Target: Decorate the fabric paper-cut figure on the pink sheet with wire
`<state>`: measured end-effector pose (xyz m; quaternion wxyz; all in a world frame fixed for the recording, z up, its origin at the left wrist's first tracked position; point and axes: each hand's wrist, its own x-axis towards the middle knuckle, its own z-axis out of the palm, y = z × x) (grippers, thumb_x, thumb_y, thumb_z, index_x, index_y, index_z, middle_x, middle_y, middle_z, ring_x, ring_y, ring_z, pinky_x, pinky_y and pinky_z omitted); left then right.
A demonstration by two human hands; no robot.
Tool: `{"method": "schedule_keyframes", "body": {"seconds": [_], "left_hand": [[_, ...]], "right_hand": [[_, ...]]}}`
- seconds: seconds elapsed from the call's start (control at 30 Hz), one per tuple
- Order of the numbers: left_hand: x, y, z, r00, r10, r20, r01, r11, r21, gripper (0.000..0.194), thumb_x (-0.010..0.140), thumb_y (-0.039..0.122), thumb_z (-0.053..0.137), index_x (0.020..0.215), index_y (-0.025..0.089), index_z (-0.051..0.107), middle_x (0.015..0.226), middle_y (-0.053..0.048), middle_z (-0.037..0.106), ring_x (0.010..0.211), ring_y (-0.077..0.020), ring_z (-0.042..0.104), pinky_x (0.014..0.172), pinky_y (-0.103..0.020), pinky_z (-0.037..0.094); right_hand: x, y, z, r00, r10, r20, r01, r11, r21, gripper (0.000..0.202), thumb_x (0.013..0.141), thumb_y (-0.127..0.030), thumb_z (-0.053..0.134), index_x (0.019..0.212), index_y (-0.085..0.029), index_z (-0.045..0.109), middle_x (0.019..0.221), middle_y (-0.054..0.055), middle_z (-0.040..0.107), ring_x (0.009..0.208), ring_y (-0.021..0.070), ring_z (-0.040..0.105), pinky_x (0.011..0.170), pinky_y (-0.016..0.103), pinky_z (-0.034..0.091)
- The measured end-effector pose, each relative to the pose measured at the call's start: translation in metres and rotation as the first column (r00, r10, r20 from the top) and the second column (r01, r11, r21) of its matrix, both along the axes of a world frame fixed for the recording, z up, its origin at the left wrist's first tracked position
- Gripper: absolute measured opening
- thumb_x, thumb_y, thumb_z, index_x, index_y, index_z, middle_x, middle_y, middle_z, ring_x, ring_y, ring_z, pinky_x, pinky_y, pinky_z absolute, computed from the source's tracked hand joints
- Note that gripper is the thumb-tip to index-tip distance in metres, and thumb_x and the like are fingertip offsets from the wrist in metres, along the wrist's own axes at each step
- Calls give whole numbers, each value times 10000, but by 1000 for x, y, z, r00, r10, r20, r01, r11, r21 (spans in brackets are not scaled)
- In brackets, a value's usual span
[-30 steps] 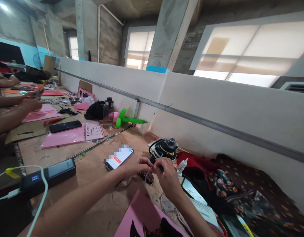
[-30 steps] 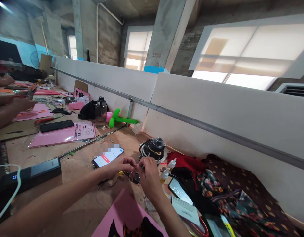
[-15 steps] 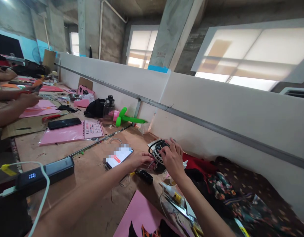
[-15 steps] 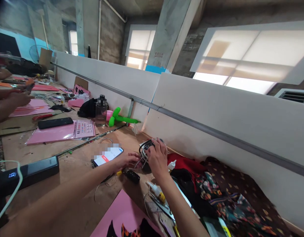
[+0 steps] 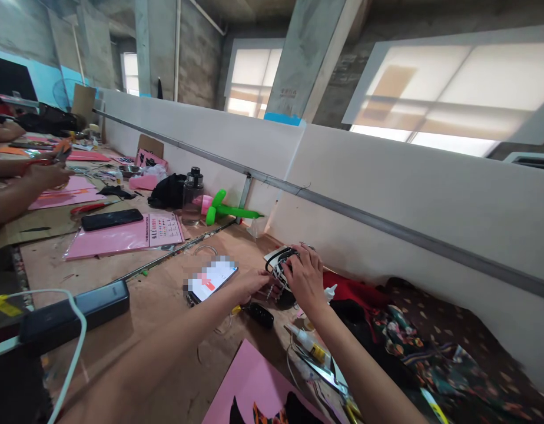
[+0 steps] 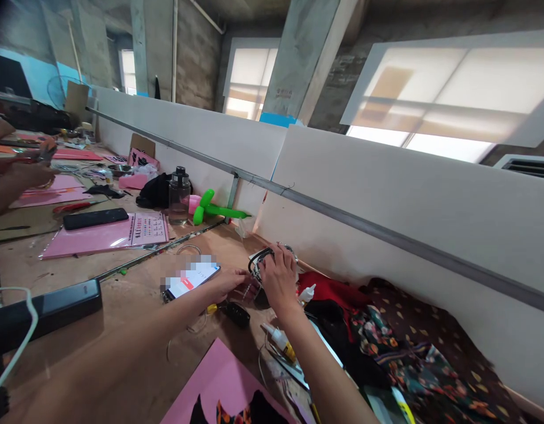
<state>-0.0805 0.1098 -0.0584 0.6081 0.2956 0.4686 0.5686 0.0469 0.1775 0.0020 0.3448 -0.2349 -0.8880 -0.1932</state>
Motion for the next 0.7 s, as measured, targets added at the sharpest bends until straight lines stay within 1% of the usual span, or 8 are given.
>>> {"method": "schedule_keyframes", "body": {"seconds": [0.07, 0.13, 0.27, 0.33, 0.4, 0.47, 0.6, 0.7], "left_hand": [[1, 0, 1, 1000, 3, -17, -4, 1000, -19, 109, 711, 225, 687, 782, 152, 649, 589, -1, 662, 532, -139, 623, 603, -283, 531], [1, 0, 1, 999, 5, -33, -6, 999, -32, 127, 734, 230, 687, 831, 155, 653, 631, 0, 671, 554, -143, 628, 605, -286, 529], [0, 5, -3, 998, -37, -58, 32, 995, -92, 217, 862, 303, 589, 996, 133, 613, 878, -38, 664, 707, -140, 633, 669, -314, 537], [-2, 8, -5, 995, -80, -63, 70, 988, -140, 266, 897, 324, 540, 1075, 130, 579, 1008, -63, 628, 823, -158, 625, 721, -343, 537], [-5, 10, -7, 990, -119, -69, 105, 977, -185, 292, 898, 324, 537, 1124, 140, 557, 1089, -76, 599, 904, -182, 611, 766, -372, 530], [-8, 11, -8, 984, -159, -76, 138, 964, -228, 307, 895, 322, 542, 1146, 146, 548, 1124, -82, 587, 937, -193, 603, 788, -388, 524], [-14, 15, -8, 964, -251, -83, 214, 924, -316, 306, 893, 320, 545, 1146, 147, 549, 1129, -83, 586, 946, -197, 603, 795, -392, 523], [-16, 18, -10, 953, -285, -101, 231, 901, -368, 302, 893, 319, 545, 1142, 148, 551, 1125, -82, 588, 942, -195, 604, 792, -389, 523]], "right_hand": [[-1, 1, 1, 999, -21, -29, 20, 999, -26, 90, 825, -228, 586, 881, -162, 612, 1197, 151, 577, 1203, 312, 424, 984, 471, 335], [-2, 3, 3, 998, -41, -53, 38, 998, -54, 191, 806, -242, 607, 975, -155, 594, 1224, 162, 549, 1218, 326, 402, 986, 485, 323], [-4, 15, 3, 993, -90, -79, 79, 988, -132, 493, 764, -296, 647, 1210, -141, 504, 1299, 187, 490, 1267, 348, 343, 1016, 528, 262], [-5, 22, 1, 988, -126, -89, 108, 977, -182, 590, 744, -349, 657, 1264, -142, 469, 1310, 194, 479, 1266, 359, 344, 1008, 544, 259], [-5, 27, 1, 984, -155, -86, 132, 965, -228, 629, 729, -395, 660, 1276, -152, 466, 1312, 189, 481, 1258, 364, 357, 1000, 545, 267], [-5, 30, 1, 982, -174, -72, 150, 952, -265, 650, 715, -411, 669, 1279, -155, 472, 1319, 184, 481, 1260, 366, 360, 1002, 537, 270], [-5, 28, 3, 982, -184, -42, 162, 937, -308, 683, 691, -391, 703, 1290, -149, 480, 1350, 183, 464, 1282, 361, 343, 1027, 511, 258], [-5, 26, 5, 983, -180, -31, 160, 931, -329, 666, 695, -387, 706, 1282, -155, 494, 1357, 179, 461, 1292, 360, 333, 1036, 515, 246]]}}
